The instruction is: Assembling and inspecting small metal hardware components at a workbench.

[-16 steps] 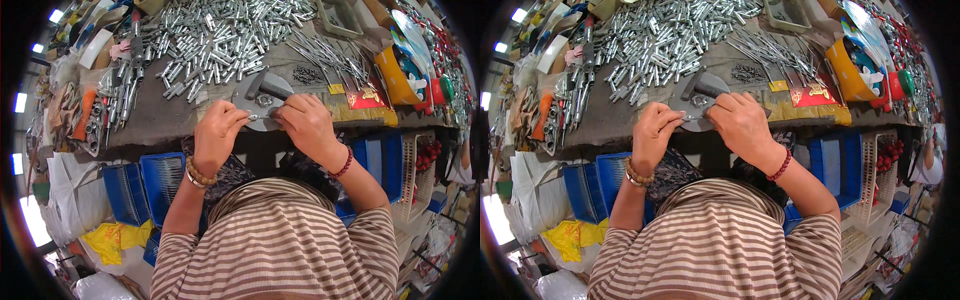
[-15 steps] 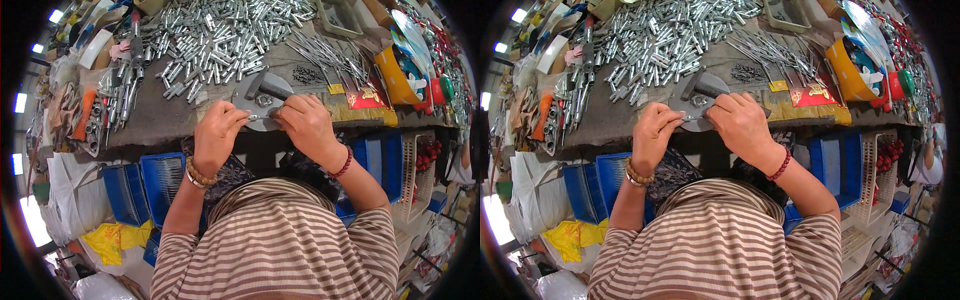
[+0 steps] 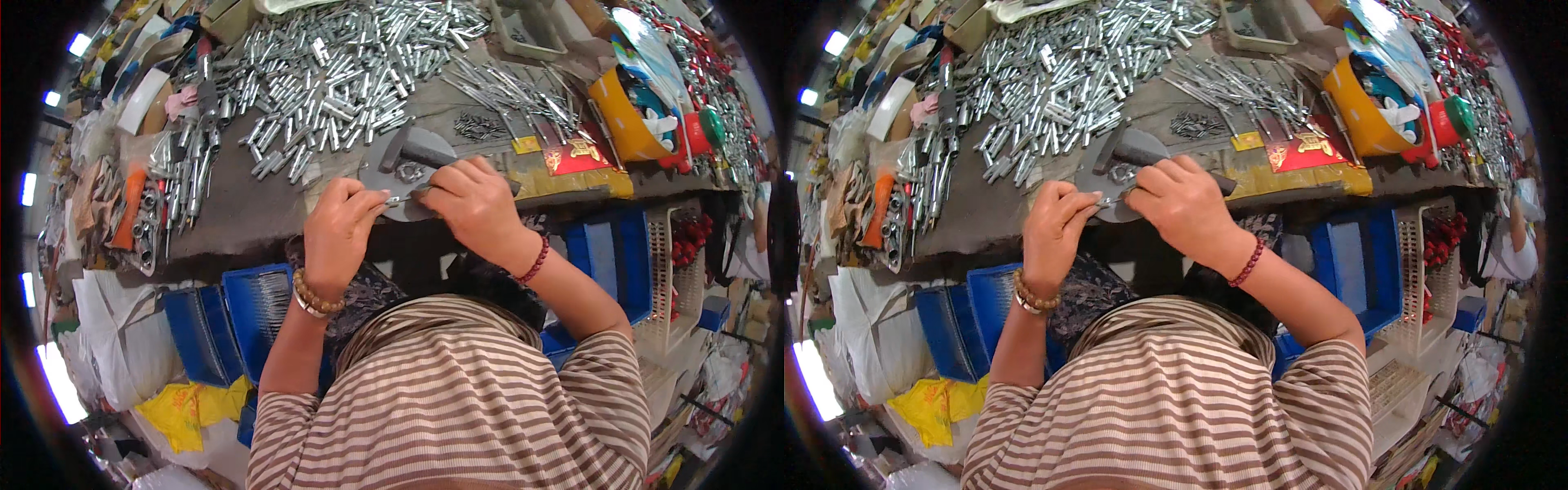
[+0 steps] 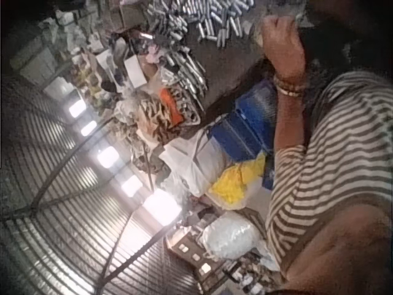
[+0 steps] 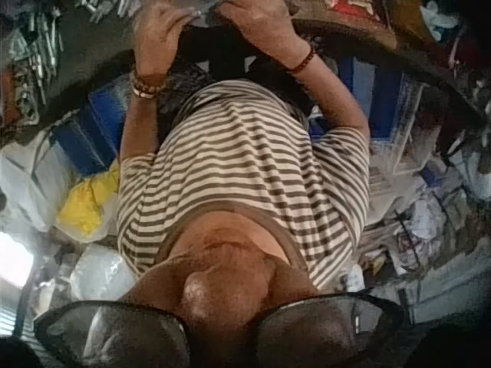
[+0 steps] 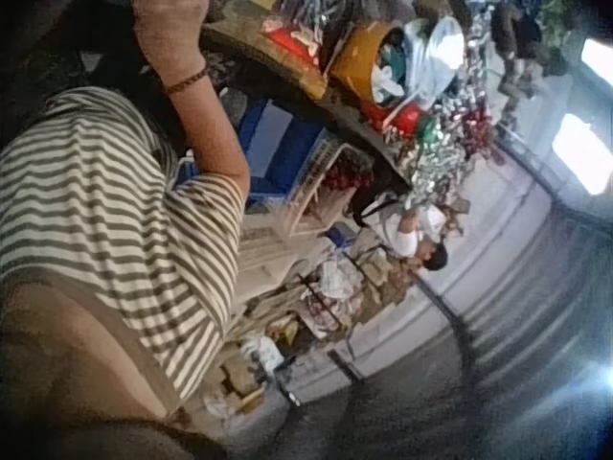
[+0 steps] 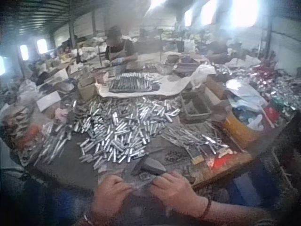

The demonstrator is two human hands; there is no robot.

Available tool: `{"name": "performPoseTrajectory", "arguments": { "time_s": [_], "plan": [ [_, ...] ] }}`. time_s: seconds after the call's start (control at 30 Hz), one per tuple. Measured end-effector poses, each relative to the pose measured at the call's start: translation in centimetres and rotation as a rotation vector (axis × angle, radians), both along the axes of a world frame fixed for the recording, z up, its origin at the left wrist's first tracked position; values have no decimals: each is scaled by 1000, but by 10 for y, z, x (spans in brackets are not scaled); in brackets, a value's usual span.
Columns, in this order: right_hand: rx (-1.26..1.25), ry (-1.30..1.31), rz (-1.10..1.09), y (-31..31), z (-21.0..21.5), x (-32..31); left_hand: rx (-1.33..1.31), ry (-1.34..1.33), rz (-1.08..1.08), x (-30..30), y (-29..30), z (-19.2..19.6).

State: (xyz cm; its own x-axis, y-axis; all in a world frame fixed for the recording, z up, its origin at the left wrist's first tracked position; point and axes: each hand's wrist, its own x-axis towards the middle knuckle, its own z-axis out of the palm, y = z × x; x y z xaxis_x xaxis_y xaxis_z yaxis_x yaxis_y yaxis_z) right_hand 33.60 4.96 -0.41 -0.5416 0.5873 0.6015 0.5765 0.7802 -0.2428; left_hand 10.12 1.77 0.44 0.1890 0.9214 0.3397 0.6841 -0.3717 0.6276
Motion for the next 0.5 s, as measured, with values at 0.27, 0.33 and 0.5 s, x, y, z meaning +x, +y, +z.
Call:
{"name": "performPoseTrajectory", "arguments": {
  "time_s": [0.27, 0.33, 0.5],
  "plan": [
    [-49, 118, -285, 11, 5, 32, 41, -3, 10, -1, 5, -5],
    [-91, 150, -435, 25, 5, 53, 39, -12, 7, 2, 9, -4],
    [-20, -24, -495, 52, 9, 67, 26, 32, 14, -5, 7, 6]
  ]
}}
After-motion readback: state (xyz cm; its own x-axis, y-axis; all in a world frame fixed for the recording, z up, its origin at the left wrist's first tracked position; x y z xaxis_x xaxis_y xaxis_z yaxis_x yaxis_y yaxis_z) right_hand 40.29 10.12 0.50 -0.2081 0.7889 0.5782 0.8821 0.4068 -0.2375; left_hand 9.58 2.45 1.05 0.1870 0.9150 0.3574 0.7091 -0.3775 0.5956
